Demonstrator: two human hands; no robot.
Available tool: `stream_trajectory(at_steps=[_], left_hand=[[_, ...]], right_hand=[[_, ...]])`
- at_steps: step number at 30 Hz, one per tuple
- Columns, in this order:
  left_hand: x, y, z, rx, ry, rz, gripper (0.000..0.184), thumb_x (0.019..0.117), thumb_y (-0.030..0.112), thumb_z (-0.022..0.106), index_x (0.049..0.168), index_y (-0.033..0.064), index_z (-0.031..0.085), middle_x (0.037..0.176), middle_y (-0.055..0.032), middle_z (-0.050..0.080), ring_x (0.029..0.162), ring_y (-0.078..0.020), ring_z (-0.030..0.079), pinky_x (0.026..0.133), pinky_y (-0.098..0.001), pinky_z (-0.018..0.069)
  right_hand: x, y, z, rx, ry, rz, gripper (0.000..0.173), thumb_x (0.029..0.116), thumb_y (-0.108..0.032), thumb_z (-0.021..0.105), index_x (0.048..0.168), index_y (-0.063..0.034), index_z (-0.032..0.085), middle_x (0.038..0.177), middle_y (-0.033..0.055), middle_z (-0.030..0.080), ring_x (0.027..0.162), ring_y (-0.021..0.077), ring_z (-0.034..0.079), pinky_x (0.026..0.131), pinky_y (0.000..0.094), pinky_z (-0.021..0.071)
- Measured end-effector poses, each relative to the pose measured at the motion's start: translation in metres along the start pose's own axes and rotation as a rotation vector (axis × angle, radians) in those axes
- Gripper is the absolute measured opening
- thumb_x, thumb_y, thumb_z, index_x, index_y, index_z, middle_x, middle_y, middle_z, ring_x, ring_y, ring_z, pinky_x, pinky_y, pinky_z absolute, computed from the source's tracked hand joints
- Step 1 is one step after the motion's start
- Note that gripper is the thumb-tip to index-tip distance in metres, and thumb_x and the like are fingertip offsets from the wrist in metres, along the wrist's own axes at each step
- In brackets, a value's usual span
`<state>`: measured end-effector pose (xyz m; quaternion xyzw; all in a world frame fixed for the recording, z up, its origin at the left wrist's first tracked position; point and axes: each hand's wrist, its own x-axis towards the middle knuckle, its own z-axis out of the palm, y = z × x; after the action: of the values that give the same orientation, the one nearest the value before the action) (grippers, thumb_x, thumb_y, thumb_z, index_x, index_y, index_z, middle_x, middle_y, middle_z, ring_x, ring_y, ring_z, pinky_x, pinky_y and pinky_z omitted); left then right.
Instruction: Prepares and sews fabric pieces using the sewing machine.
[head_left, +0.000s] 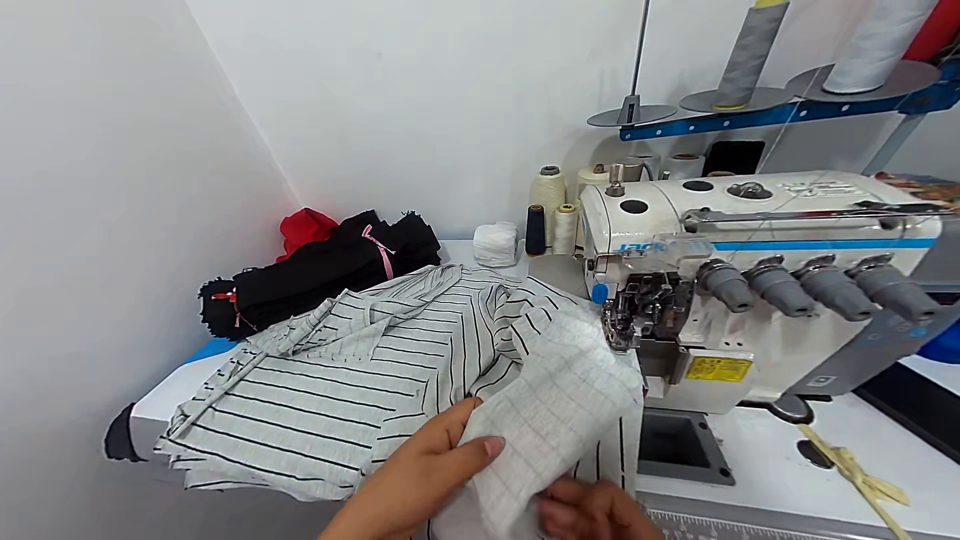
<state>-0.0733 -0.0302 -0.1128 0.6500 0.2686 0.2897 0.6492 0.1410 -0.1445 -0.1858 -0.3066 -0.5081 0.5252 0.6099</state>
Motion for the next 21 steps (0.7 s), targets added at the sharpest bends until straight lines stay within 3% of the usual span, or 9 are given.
stream_trajectory(at_steps=[2,4,6,9,11,13,15,17,21], left_hand=[[-0.002,-0.003,0.001,0.079,0.072,-0.052,0.022,0.0982,0.018,0.064,0.117,0.0128,0.053,0.097,0.0045,0.074,0.084,-0.0067,0.073,0.076,-0.0272,0.0625],[-0.005,-0.016,-0.002,0.513,0.260,0.010,0.036,0.0950,0.030,0.069,0.118,0.0078,0.053,0.086,0.0006,0.072,0.073,-0.0084,0.071,0.067,-0.0289,0.0600],[-0.011,-0.037,-0.006,0.833,0.468,0.169,0.049,0.0931,0.037,0.069,0.125,0.0020,0.057,0.082,-0.0040,0.070,0.069,-0.0139,0.068,0.064,-0.0347,0.0585],[-0.023,-0.060,0.002,1.042,0.650,0.512,0.053,0.0940,0.042,0.070,0.124,-0.0008,0.062,0.107,-0.0182,0.068,0.100,-0.0286,0.067,0.085,-0.0453,0.0555],[-0.033,-0.072,0.019,1.097,0.594,0.640,0.047,0.0936,0.049,0.070,0.121,0.0126,0.061,0.115,-0.0125,0.066,0.114,-0.0239,0.063,0.099,-0.0399,0.0507],[-0.034,-0.087,0.032,1.175,0.529,0.696,0.041,0.0934,0.051,0.070,0.119,0.0201,0.062,0.113,-0.0050,0.065,0.113,-0.0176,0.061,0.100,-0.0319,0.0480],[-0.031,-0.100,0.032,1.244,0.530,0.683,0.038,0.0956,0.047,0.069,0.121,0.0204,0.061,0.116,-0.0053,0.065,0.114,-0.0178,0.061,0.100,-0.0304,0.0469],[-0.030,-0.106,0.025,1.259,0.551,0.662,0.042,0.0953,0.049,0.068,0.125,0.0199,0.061,0.122,-0.0064,0.065,0.117,-0.0187,0.060,0.102,-0.0319,0.0461],[-0.031,-0.098,0.031,1.176,0.485,0.682,0.062,0.0909,0.061,0.068,0.133,0.0165,0.056,0.128,-0.0082,0.064,0.122,-0.0186,0.059,0.106,-0.0327,0.0450]], right_hand=[[0.010,0.004,0.010,0.046,0.143,-0.187,0.017,0.0944,-0.018,0.073,0.098,-0.0299,0.061,0.106,-0.0153,0.069,0.101,0.0008,0.068,0.091,0.0250,0.0586],[0.019,0.008,0.013,0.009,0.200,-0.338,0.024,0.0939,-0.012,0.073,0.100,-0.0322,0.062,0.101,-0.0199,0.064,0.092,-0.0070,0.064,0.083,0.0158,0.0573],[0.020,0.017,0.014,-0.039,0.175,-0.373,0.025,0.0953,-0.011,0.071,0.108,-0.0324,0.067,0.110,-0.0176,0.065,0.096,-0.0053,0.065,0.085,0.0171,0.0582],[0.015,0.029,0.021,-0.158,0.159,-0.288,0.019,0.0966,-0.008,0.069,0.112,-0.0176,0.071,0.108,-0.0059,0.070,0.090,0.0020,0.071,0.081,0.0239,0.0624],[0.016,0.030,0.024,-0.271,0.175,-0.227,0.026,0.0943,-0.001,0.069,0.121,0.0018,0.068,0.112,0.0078,0.066,0.089,0.0052,0.070,0.081,0.0248,0.0626],[0.018,0.026,0.022,-0.409,0.201,-0.171,0.032,0.0949,-0.003,0.067,0.125,0.0075,0.065,0.111,0.0142,0.065,0.082,0.0054,0.069,0.074,0.0223,0.0614],[0.018,0.021,0.017,-0.498,0.244,-0.153,0.027,0.0968,-0.005,0.065,0.121,0.0065,0.069,0.100,0.0122,0.069,0.075,0.0053,0.067,0.068,0.0211,0.0594],[0.014,0.014,0.013,-0.496,0.254,-0.165,0.021,0.0978,-0.005,0.064,0.113,0.0051,0.073,0.088,0.0063,0.072,0.074,0.0032,0.067,0.069,0.0196,0.0581],[0.009,-0.004,0.012,-0.411,0.122,-0.237,0.021,0.0987,-0.010,0.065,0.114,0.0018,0.074,0.095,0.0032,0.075,0.087,0.0022,0.070,0.083,0.0229,0.0589]])
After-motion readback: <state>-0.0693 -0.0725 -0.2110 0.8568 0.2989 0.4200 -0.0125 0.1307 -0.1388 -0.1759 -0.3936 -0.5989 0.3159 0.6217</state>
